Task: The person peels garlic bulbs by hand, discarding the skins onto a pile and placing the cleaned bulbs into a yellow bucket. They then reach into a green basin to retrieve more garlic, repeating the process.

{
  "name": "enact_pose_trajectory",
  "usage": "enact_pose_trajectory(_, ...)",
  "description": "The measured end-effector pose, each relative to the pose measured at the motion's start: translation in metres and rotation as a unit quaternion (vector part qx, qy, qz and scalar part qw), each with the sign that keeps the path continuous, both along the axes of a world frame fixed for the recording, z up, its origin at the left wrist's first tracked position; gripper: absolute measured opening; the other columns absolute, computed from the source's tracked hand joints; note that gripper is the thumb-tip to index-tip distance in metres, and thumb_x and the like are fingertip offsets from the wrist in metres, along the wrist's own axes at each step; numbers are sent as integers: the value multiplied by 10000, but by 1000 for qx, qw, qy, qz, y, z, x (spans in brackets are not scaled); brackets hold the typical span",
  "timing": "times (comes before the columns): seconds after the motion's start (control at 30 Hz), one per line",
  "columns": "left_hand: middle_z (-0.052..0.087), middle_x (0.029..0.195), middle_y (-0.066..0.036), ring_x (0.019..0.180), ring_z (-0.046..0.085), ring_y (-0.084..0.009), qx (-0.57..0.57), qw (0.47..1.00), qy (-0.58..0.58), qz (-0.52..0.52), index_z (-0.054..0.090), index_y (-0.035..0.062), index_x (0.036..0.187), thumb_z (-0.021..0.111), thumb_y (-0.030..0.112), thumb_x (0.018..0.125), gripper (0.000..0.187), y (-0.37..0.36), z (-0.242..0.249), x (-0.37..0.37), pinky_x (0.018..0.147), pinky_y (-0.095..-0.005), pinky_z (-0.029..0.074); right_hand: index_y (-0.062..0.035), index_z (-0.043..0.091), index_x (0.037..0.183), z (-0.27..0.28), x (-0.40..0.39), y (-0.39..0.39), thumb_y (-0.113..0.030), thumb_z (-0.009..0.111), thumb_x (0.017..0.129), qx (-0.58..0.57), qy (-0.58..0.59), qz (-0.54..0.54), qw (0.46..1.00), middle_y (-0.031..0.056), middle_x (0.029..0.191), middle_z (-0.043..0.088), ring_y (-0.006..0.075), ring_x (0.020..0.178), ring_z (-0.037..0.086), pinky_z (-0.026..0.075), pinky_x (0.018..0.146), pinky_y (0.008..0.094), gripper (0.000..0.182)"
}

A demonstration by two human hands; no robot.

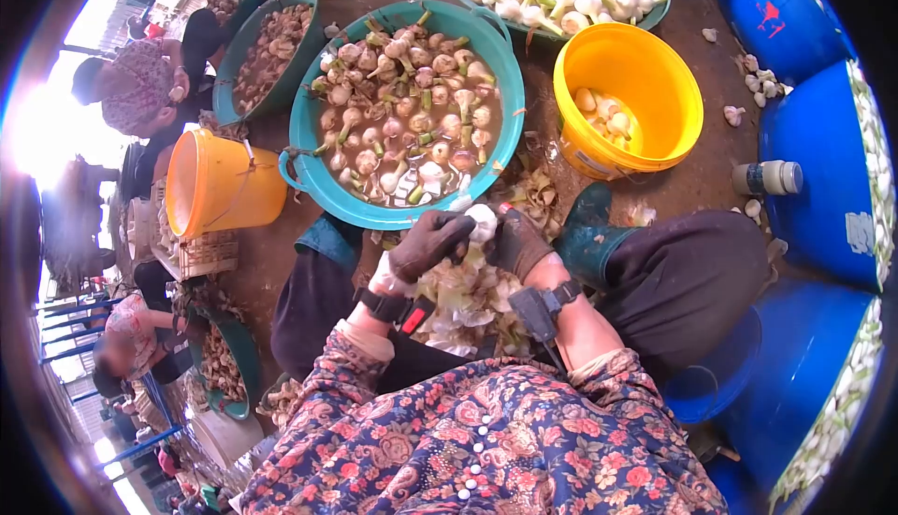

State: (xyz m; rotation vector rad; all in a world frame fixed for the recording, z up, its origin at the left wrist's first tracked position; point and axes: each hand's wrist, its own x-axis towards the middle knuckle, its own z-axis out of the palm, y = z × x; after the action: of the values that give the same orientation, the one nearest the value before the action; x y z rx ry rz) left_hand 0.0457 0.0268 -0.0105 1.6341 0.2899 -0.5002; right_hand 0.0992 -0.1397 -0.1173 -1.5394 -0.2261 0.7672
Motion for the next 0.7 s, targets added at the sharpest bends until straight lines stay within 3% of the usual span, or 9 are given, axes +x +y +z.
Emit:
enact_pose_trajectory(0.1,598,635,-25,594,574,-99,-186,980,39,-65,628,26,807,633,284,837,259,12,24,-7,561,-239,433,-87,616,826,33,11,11,-407,618,790,14,415,-105,904,5,615,522,147,544,507,417,510,290,322)
enact_pose_trajectory(0.13,642,745,-50,704,610,-127,-210,968,77,-113,641,10,879,677,303,804,305,23,25,0,648,-263,469,-84,614,820,36,14,12,-408,618,791,-24,370,-111,922,4,615,523,144,543,510,419,507,282,326)
enact_pose_trajectory(0.2,666,910,-96,855,619,-171,35,996,-25,-75,636,-8,984,685,302,794,366,38,-9,17,765,-296,480,-77,611,808,45,24,12,-412,618,794,-98,274,-124,949,3,616,526,140,539,516,422,503,267,335)
enact_pose_trajectory(0.27,628,1019,-189,969,605,-296,342,938,-36,40,534,-20,1160,720,365,726,610,73,-88,29,856,-353,471,-74,601,902,64,47,8,-409,606,829,62,263,-160,949,15,696,575,132,586,555,461,533,278,343)
enact_pose_trajectory(0.33,566,1139,-226,1048,559,-350,350,936,-14,40,447,-34,1235,727,452,679,790,100,-131,43,903,-382,444,-44,546,1057,118,66,8,-466,554,860,407,321,-249,818,51,778,602,169,714,588,497,652,329,467)
enact_pose_trajectory(0.4,515,1205,-243,1089,528,-355,365,930,37,9,402,-58,1253,723,488,660,867,98,-159,51,935,-378,420,-33,513,1120,161,77,-3,-514,525,857,424,256,-186,849,72,844,594,174,722,586,512,682,341,548)
enact_pose_trajectory(0.47,575,1120,-216,1028,565,-347,504,861,26,-60,356,-76,1259,725,402,676,840,82,-179,54,866,-367,458,-26,509,1131,142,75,-5,-539,513,853,331,202,-170,906,73,857,593,165,715,589,524,648,334,583)
enact_pose_trajectory(0.6,640,985,-167,900,616,-262,162,986,-35,-1,527,32,1183,636,272,785,478,66,-131,55,790,-336,472,-35,519,1124,67,59,6,-553,525,839,72,248,-137,956,68,853,592,147,696,594,525,541,305,592)
enact_pose_trajectory(0.7,653,931,-153,858,622,-272,207,976,-62,2,580,49,1099,568,248,848,321,47,-58,34,749,-358,463,-61,561,1049,63,37,19,-576,542,814,3,225,-152,963,43,801,591,126,675,590,506,466,286,566)
